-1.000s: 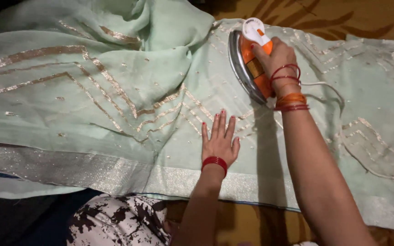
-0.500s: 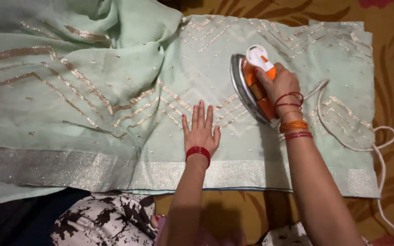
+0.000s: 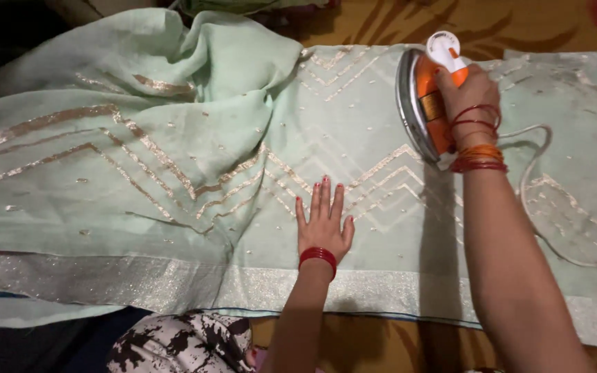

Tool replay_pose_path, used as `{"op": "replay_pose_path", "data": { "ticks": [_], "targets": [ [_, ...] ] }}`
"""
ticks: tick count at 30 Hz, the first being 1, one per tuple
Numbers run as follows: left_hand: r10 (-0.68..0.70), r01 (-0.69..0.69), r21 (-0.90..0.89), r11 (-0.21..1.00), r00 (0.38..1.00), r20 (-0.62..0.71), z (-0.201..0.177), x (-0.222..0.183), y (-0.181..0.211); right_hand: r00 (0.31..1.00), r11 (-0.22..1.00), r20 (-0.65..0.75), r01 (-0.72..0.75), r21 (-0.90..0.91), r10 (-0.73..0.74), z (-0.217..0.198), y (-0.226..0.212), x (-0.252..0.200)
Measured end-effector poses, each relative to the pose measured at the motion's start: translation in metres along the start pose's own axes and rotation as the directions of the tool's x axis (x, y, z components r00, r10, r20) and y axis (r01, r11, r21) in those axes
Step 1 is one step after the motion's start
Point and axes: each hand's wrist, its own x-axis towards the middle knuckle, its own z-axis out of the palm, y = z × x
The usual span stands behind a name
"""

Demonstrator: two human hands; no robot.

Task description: Ironing a light blue saree on a patterned sheet on the floor.

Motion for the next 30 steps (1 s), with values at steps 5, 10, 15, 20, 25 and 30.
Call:
{"op": "replay_pose_path", "data": {
  "ticks": [5, 10, 15, 20, 25, 30],
  "targets": [
    [-0.001, 0.001, 0.014, 1.000, 1.000, -0.015, 0.002, -0.003, 0.000, 0.991, 0.989, -0.033, -0.130, -0.071, 0.128, -0.006, 0.019, -0.043],
    [0.020, -0.020, -0.003, 1.000, 1.000, -0.019, 0.001, -0.003, 0.002, 0.981, 0.973, -0.047, -0.191, -0.127, 0.186, -0.045, 0.029, -0.112],
    [0.005, -0.004, 0.017, 1.000, 0.999, -0.046, 0.000, -0.003, 0.002, 0.965, 0.959, 0.013, -0.257, -0.121, 0.260, -0.071, 0.016, -0.146],
    [0.001, -0.001, 0.022, 1.000, 0.999, -0.033, -0.001, -0.002, 0.001, 0.979, 0.973, -0.001, -0.204, -0.105, 0.205, -0.060, 0.035, -0.116],
    [0.005, -0.004, 0.013, 1.000, 1.000, -0.019, -0.001, 0.000, 0.000, 0.987, 0.981, -0.063, -0.156, -0.118, 0.149, -0.034, 0.060, -0.066],
    [-0.006, 0.006, 0.001, 1.000, 1.000, 0.015, -0.007, 0.000, 0.003, 0.990, 0.986, -0.071, -0.127, -0.109, 0.120, -0.029, 0.071, -0.057]
  ]
}}
